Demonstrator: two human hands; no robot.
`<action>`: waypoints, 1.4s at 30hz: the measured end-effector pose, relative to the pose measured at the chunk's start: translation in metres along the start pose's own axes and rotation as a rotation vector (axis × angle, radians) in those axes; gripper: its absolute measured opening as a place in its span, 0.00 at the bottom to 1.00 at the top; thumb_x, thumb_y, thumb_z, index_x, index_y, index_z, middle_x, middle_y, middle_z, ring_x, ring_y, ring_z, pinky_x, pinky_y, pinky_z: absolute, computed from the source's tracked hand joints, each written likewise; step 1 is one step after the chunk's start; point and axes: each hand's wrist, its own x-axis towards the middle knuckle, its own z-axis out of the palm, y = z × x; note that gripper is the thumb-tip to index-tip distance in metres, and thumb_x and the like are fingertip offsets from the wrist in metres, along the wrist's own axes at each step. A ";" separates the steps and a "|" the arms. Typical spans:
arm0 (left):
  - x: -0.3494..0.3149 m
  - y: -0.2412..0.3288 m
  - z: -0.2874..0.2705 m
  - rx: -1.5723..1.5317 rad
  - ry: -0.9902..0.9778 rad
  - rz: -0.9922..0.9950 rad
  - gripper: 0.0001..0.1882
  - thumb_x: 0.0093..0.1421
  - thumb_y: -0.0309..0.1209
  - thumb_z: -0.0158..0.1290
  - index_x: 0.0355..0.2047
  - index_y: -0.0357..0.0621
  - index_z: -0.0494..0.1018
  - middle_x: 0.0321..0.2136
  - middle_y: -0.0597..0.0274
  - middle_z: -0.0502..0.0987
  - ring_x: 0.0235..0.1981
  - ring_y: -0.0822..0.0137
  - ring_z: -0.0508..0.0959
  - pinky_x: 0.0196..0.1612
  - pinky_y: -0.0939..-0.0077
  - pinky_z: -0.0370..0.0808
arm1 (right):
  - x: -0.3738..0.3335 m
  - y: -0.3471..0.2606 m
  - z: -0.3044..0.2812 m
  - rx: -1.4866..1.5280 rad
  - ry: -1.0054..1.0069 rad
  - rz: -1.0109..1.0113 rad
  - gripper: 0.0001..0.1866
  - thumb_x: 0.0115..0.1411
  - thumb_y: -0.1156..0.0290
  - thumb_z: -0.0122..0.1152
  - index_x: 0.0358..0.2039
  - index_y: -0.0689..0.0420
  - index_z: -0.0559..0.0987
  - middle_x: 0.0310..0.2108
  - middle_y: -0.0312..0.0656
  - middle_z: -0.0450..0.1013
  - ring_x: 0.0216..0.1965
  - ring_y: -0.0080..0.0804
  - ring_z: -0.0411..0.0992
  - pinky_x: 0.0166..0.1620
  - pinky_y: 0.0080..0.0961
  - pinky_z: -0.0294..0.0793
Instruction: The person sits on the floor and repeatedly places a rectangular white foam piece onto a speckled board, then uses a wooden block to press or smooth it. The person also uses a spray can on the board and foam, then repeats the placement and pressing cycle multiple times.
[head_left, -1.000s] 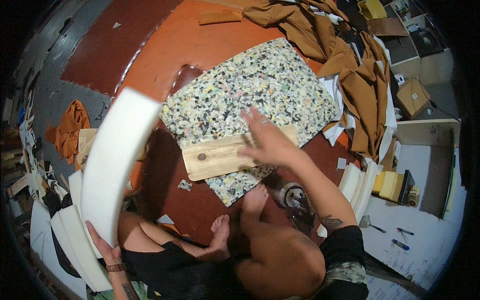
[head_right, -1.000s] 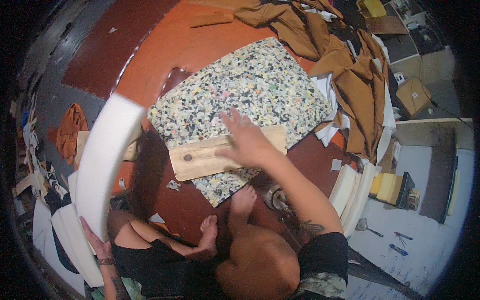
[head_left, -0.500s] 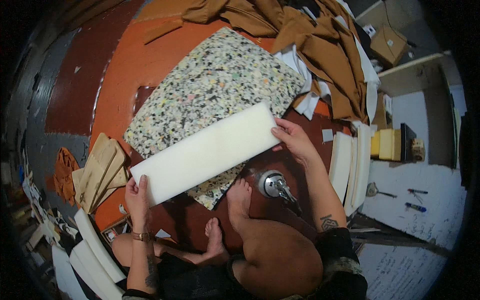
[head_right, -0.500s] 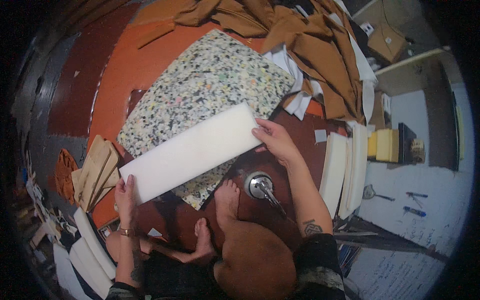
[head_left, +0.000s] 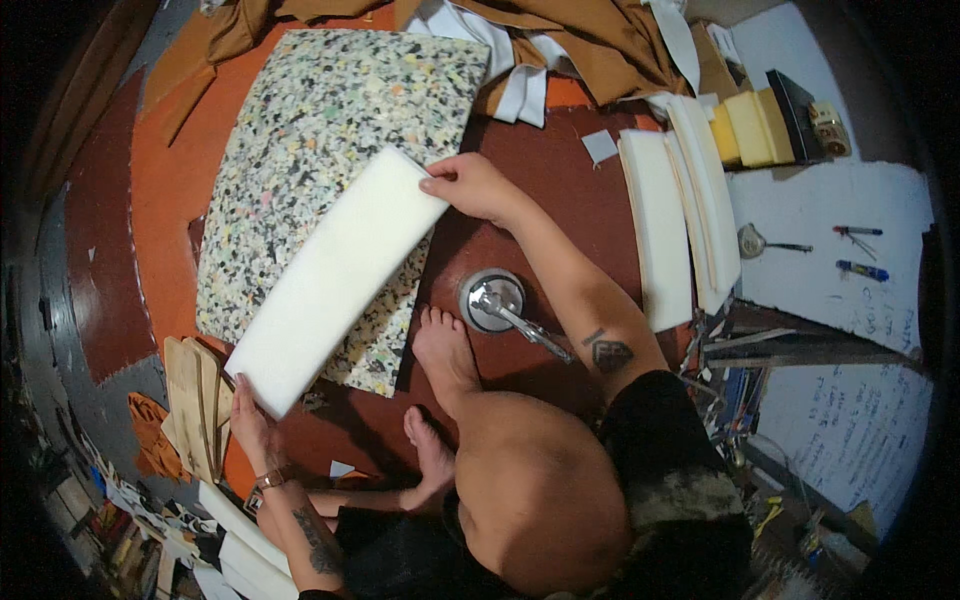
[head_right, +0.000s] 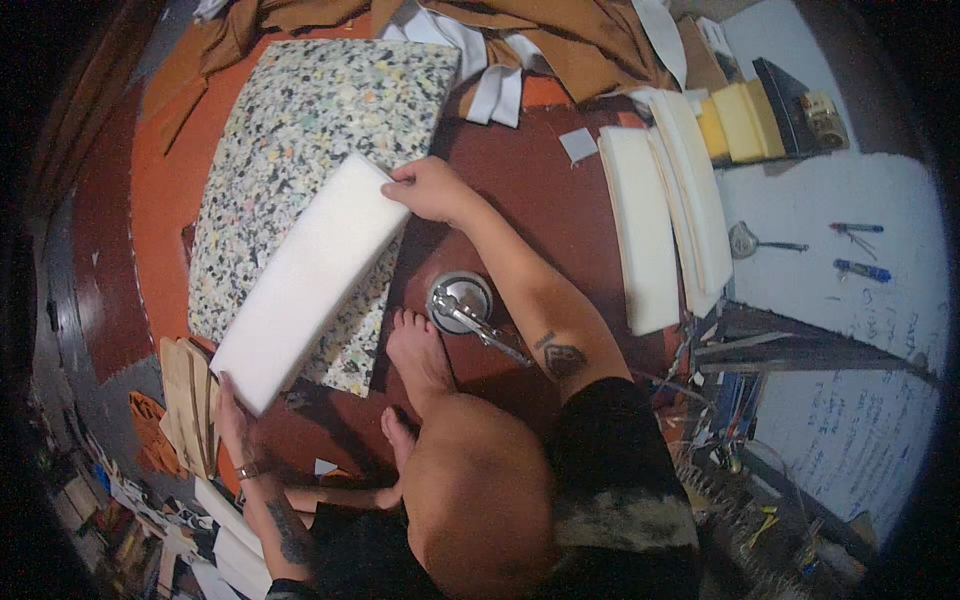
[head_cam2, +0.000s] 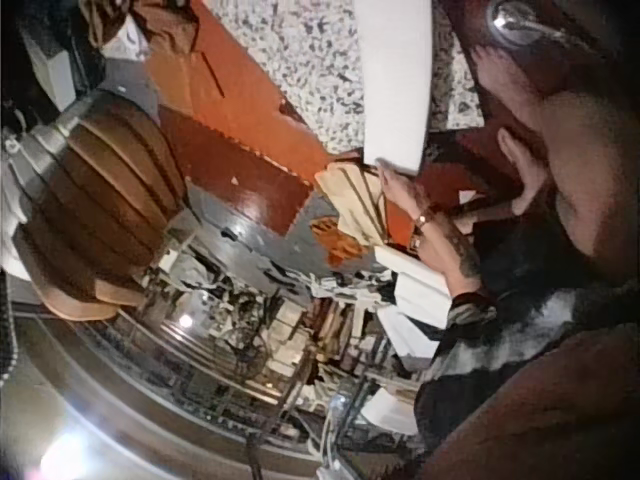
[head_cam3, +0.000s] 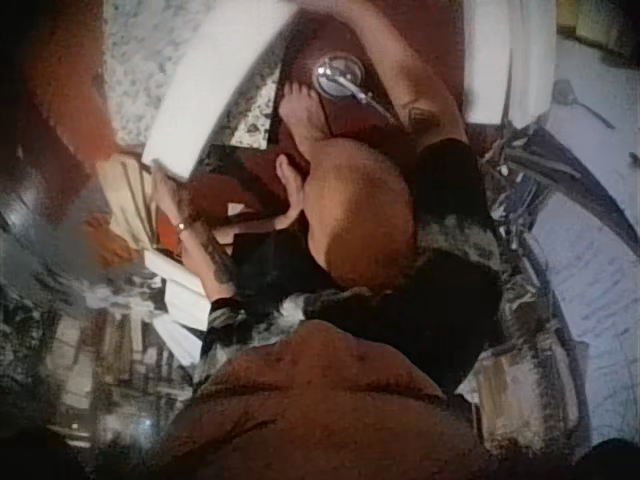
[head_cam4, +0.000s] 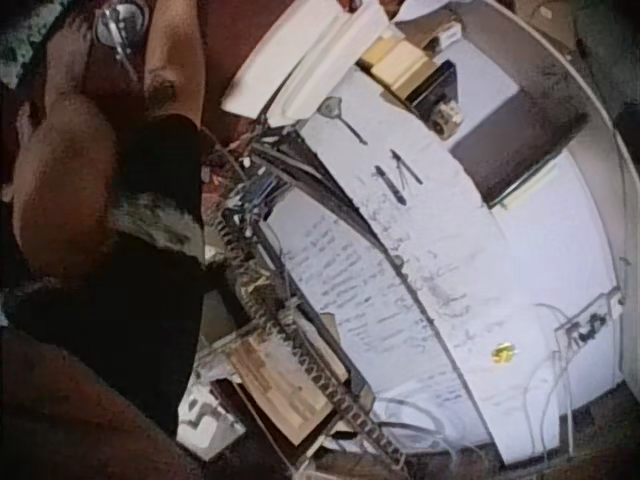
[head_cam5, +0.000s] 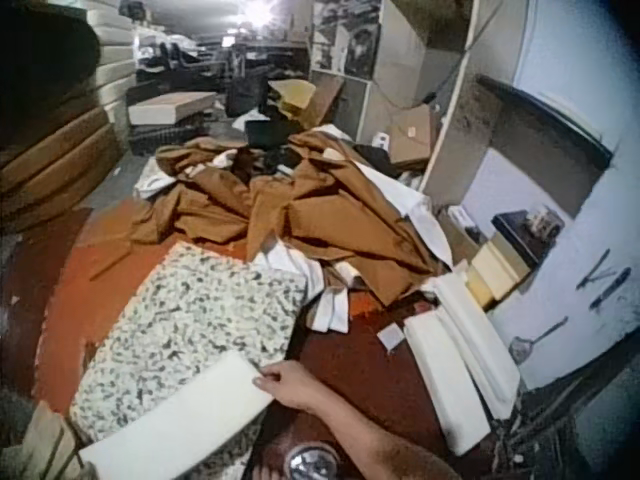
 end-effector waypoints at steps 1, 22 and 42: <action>0.003 -0.001 -0.007 0.017 0.007 -0.014 0.27 0.72 0.44 0.56 0.58 0.32 0.73 0.50 0.53 0.81 0.46 0.61 0.83 0.49 0.63 0.82 | 0.003 -0.003 0.005 -0.019 -0.030 0.020 0.22 0.61 0.58 0.69 0.47 0.64 0.85 0.39 0.49 0.84 0.39 0.32 0.80 0.46 0.32 0.77; 0.002 -0.006 -0.005 -0.020 -0.030 0.040 0.30 0.73 0.45 0.54 0.63 0.32 0.70 0.54 0.53 0.79 0.50 0.62 0.81 0.51 0.62 0.80 | 0.006 0.008 0.017 0.091 -0.063 0.086 0.26 0.59 0.58 0.71 0.52 0.65 0.83 0.46 0.54 0.83 0.46 0.40 0.82 0.52 0.32 0.78; 0.020 -0.034 -0.012 0.233 0.104 0.078 0.24 0.70 0.43 0.60 0.54 0.33 0.79 0.36 0.67 0.82 0.33 0.78 0.76 0.37 0.80 0.74 | 0.003 -0.004 0.017 -0.075 -0.069 0.112 0.24 0.62 0.58 0.69 0.52 0.63 0.84 0.44 0.48 0.83 0.45 0.34 0.80 0.51 0.31 0.76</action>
